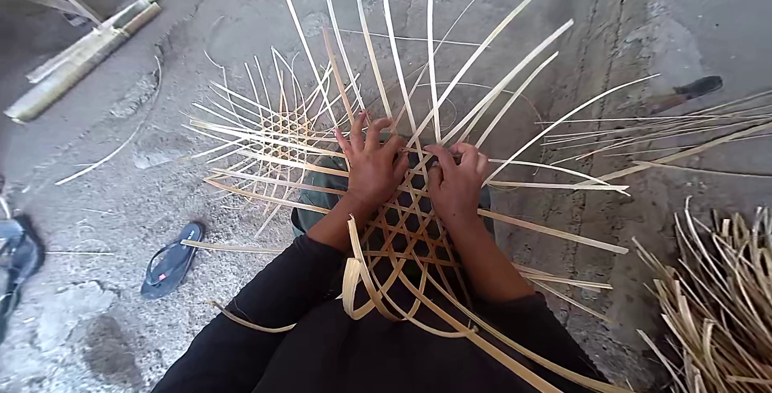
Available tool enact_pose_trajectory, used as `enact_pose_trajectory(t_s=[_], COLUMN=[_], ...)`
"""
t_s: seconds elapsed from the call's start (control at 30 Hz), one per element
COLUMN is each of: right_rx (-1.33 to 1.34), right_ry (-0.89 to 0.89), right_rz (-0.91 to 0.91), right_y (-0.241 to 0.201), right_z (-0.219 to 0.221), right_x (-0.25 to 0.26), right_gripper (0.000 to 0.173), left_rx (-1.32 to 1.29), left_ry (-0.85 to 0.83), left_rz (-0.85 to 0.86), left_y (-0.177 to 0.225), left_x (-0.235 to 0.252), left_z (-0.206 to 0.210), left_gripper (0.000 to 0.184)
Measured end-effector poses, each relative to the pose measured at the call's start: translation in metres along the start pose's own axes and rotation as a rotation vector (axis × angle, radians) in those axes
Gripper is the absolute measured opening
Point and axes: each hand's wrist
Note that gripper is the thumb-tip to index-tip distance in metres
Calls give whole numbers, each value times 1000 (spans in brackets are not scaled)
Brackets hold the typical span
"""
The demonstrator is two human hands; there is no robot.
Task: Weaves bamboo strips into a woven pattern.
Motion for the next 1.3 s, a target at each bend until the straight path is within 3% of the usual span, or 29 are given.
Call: enact_pose_trajectory(t_s=[0.1, 0.23, 0.37, 0.57, 1.0, 1.13, 1.3], right_rx=[20, -37, -19, -43, -126, 124, 616], right_ry=[-29, -171, -164, -142, -155, -90, 77], right_rz=[-72, -59, 11, 44, 76, 42, 158], right_y=[0, -9, -17, -11, -12, -3, 9], right_z=[-9, -20, -16, -5, -4, -21, -29], right_x=[-5, -14, -15, -14, -20, -19, -13], right_gripper=[35, 55, 58, 49, 46, 44, 33], left_rx=[27, 131, 173, 141, 135, 19, -158], left_ry=[4, -147, -202, -70, -46, 0, 230], left_rz=[82, 217, 195, 143, 164, 179, 101], left_y=[-3, -13, -7, -9, -11, -10, -15], left_x=[-7, -18, -14, -13, -11, -15, -18], left_z=[-13, -23, -20, 0, 8, -4, -16], left_gripper=[39, 49, 59, 48, 39, 43, 40])
Point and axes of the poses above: each hand's wrist, its own x-axis towards the middle knuckle, its own z-axis out of the palm, y = z × x, and after that the axes turned 11 degrees about -y, right-handed
